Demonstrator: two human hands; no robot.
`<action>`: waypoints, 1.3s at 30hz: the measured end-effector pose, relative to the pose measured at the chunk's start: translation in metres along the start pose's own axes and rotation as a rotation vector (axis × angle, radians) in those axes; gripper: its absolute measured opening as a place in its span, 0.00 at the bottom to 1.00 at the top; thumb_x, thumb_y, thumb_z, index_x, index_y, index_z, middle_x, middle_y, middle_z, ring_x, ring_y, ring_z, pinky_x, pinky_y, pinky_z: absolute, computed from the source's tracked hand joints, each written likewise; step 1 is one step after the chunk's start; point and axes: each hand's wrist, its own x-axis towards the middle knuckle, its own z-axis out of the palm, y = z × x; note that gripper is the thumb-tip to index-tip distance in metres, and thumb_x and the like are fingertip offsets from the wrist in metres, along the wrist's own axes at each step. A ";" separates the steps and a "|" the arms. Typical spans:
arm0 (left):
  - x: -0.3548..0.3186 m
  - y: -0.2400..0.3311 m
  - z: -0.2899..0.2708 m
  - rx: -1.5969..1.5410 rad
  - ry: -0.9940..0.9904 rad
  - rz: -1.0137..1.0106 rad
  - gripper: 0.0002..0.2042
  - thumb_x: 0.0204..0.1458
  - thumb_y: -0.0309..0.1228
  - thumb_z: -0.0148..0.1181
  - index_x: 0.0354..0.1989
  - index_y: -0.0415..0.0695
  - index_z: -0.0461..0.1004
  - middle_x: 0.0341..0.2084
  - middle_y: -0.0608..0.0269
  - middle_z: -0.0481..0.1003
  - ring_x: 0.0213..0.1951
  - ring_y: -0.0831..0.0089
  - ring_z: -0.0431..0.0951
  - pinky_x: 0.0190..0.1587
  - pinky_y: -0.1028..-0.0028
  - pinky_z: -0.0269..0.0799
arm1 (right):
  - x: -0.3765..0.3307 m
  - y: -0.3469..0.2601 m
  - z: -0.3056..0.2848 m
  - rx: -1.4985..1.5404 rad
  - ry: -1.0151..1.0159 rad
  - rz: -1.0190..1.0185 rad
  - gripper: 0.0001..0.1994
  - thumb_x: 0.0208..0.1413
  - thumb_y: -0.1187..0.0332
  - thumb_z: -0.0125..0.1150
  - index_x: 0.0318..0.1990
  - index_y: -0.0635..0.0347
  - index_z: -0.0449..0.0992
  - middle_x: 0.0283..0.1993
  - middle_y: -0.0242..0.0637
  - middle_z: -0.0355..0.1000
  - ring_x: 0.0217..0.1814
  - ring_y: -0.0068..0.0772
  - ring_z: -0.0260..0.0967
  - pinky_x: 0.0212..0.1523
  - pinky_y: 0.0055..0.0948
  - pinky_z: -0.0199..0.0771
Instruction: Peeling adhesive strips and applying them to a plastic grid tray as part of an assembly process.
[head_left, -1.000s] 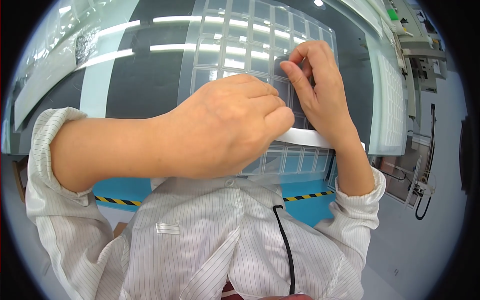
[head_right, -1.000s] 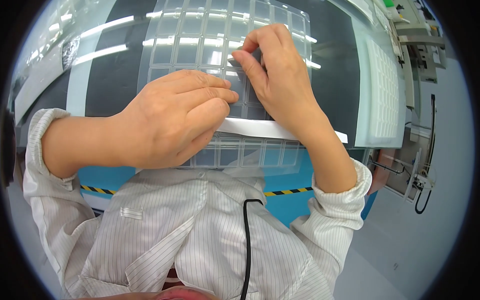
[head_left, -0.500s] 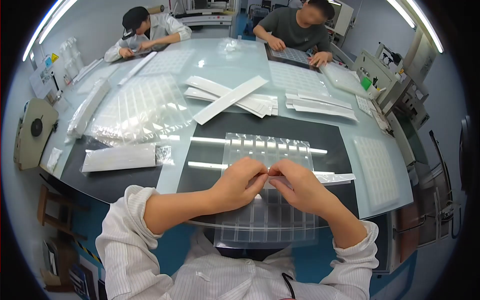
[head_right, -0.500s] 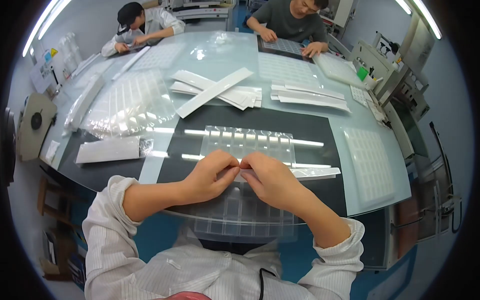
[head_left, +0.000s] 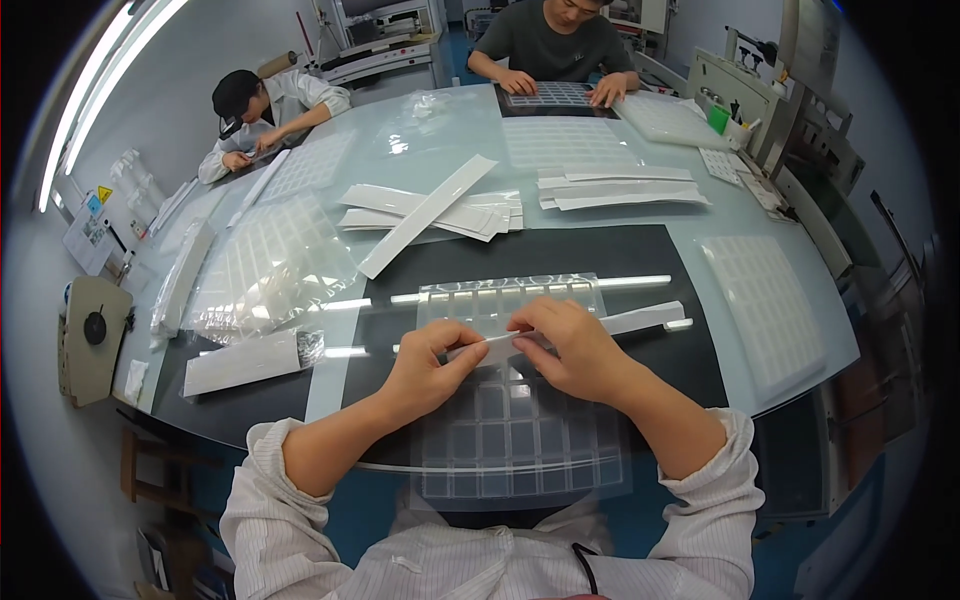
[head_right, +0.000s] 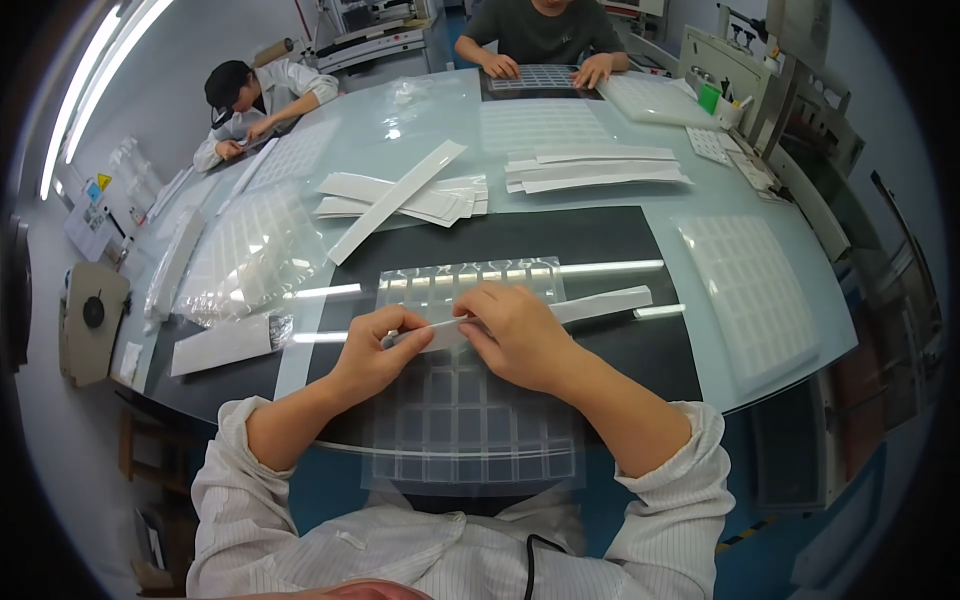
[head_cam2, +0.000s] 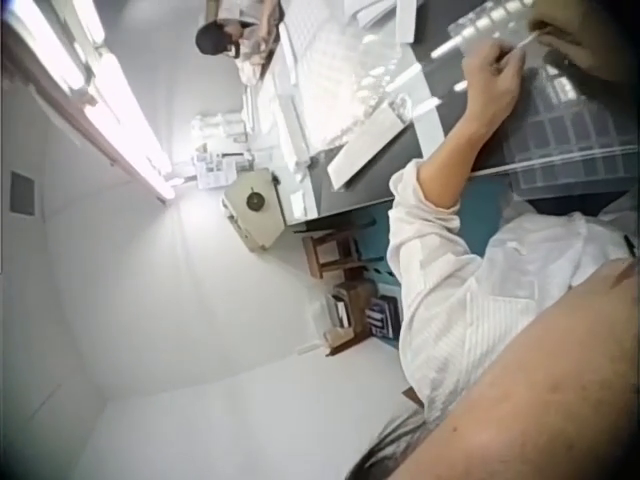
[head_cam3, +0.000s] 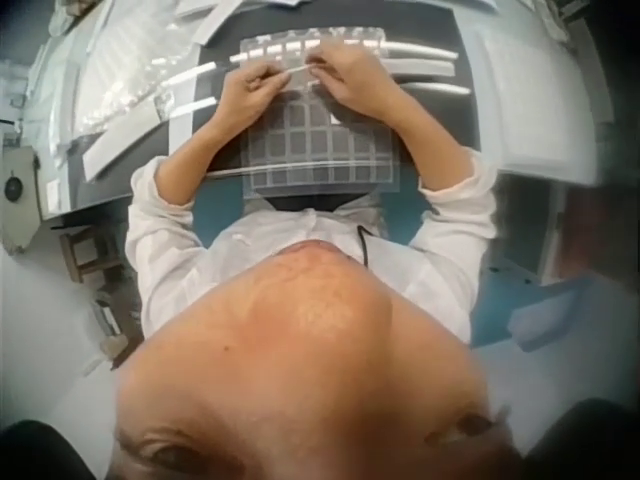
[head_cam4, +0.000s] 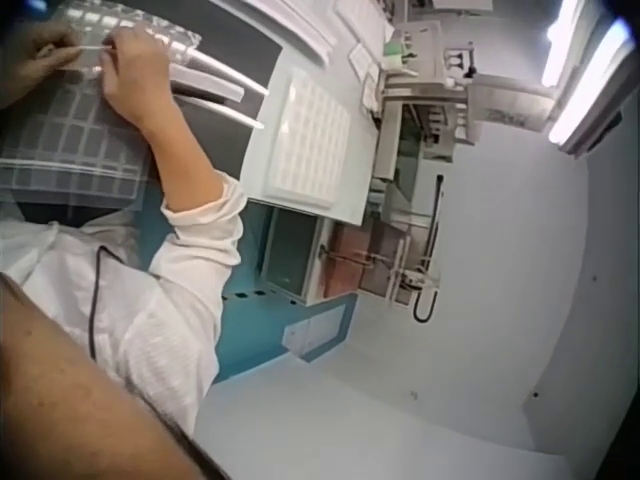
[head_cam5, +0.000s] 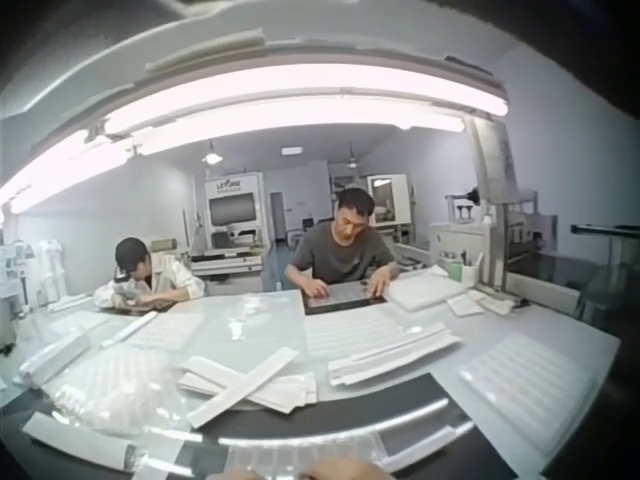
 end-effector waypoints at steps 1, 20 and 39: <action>-0.001 0.000 0.001 -0.002 -0.015 -0.003 0.08 0.60 0.28 0.64 0.37 0.35 0.80 0.31 0.64 0.80 0.36 0.79 0.76 0.40 0.76 0.70 | -0.002 0.000 0.004 0.001 0.031 -0.034 0.08 0.56 0.74 0.65 0.43 0.60 0.75 0.40 0.40 0.76 0.43 0.47 0.74 0.46 0.39 0.71; -0.010 0.005 -0.005 -0.045 -0.137 0.019 0.08 0.63 0.29 0.60 0.41 0.35 0.79 0.33 0.60 0.79 0.37 0.75 0.77 0.42 0.75 0.71 | -0.001 -0.015 0.006 0.084 0.062 -0.054 0.10 0.50 0.79 0.69 0.39 0.60 0.75 0.35 0.39 0.73 0.37 0.43 0.73 0.40 0.38 0.71; -0.005 0.002 0.002 0.143 0.101 0.212 0.05 0.56 0.26 0.66 0.37 0.37 0.80 0.30 0.58 0.79 0.34 0.68 0.78 0.40 0.71 0.72 | -0.006 -0.010 0.005 -0.059 0.144 -0.127 0.08 0.53 0.81 0.67 0.38 0.63 0.76 0.34 0.41 0.74 0.37 0.42 0.73 0.38 0.34 0.74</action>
